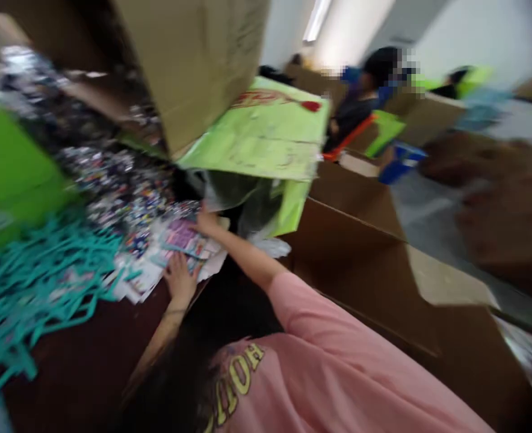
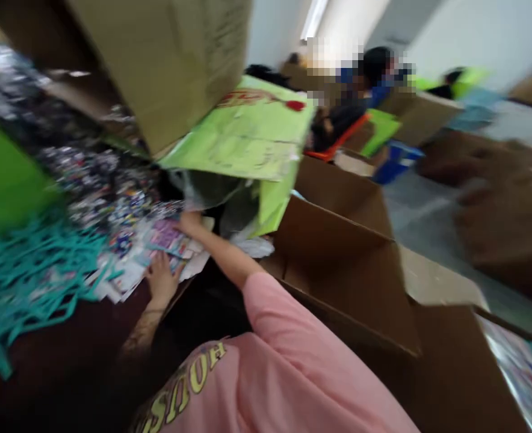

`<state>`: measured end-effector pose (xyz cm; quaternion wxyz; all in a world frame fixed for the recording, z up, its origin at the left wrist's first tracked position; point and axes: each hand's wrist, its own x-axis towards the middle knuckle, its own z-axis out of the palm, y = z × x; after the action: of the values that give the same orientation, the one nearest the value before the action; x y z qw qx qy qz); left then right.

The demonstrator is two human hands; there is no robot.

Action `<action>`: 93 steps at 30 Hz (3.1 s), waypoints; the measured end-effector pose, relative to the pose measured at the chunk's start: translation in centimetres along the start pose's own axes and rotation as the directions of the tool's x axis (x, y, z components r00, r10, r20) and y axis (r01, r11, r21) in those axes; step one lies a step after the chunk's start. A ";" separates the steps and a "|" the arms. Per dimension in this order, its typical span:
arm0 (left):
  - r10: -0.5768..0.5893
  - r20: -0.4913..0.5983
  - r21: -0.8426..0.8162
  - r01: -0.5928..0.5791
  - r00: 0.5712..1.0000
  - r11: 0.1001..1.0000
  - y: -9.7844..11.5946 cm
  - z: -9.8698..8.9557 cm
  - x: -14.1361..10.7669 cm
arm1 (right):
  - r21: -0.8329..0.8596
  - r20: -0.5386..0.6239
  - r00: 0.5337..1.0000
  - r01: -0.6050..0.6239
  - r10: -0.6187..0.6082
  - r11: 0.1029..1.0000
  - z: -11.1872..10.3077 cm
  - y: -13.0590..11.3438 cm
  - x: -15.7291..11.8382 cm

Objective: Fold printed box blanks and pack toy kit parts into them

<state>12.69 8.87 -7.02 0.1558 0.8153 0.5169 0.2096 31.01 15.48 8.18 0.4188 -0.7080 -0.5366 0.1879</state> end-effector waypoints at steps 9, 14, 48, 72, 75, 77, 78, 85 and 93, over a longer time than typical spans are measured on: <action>-0.087 0.088 -0.006 0.088 0.992 0.996 -0.4 1.2 -1.4 | -0.508 0.170 0.983 0.030 0.066 0.861 4.9 6.4 -1.8; -0.091 0.107 -0.017 0.093 0.990 0.995 0.1 0.9 -1.7 | -0.530 0.280 0.959 0.119 0.041 0.840 6.8 5.3 -5.9; -0.544 0.248 -0.966 0.247 0.801 -0.077 -1.9 -9.8 -8.5 | 0.255 0.425 0.867 0.162 -0.261 0.953 3.9 -2.1 -15.8; -0.844 -0.080 -0.973 0.143 0.531 0.182 -4.1 -11.9 -20.4 | 0.433 0.603 0.731 0.036 -0.319 0.901 11.4 -0.2 -21.8; -0.834 0.148 -0.989 0.069 0.532 -0.132 -5.0 -12.7 -19.1 | 0.441 0.626 0.665 0.129 -0.407 0.888 12.2 -0.2 -18.7; -0.708 0.342 -0.935 0.151 0.618 -0.321 -6.0 -13.2 -18.2 | 0.450 0.633 0.613 0.206 -0.473 0.869 13.1 -0.8 -16.2; -0.638 0.420 -0.900 0.204 0.645 -0.386 -6.4 -13.4 -17.9 | 0.462 0.636 0.575 0.250 -0.514 0.851 13.7 -1.1 -15.1; -0.696 0.451 -0.892 0.250 0.559 -0.377 -6.0 -12.3 -18.5 | 0.616 0.601 0.441 0.275 -0.667 0.738 14.9 -1.8 -16.0; -0.740 0.403 -0.915 0.256 0.538 -0.312 -5.8 -10.9 -19.5 | 0.391 0.865 0.366 -0.066 -0.342 0.918 15.3 -1.3 -18.1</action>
<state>-4.70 -6.04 -3.85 0.6392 0.0819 0.5383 0.5431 12.85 4.92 -2.93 0.1849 -0.3435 -0.6918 0.6077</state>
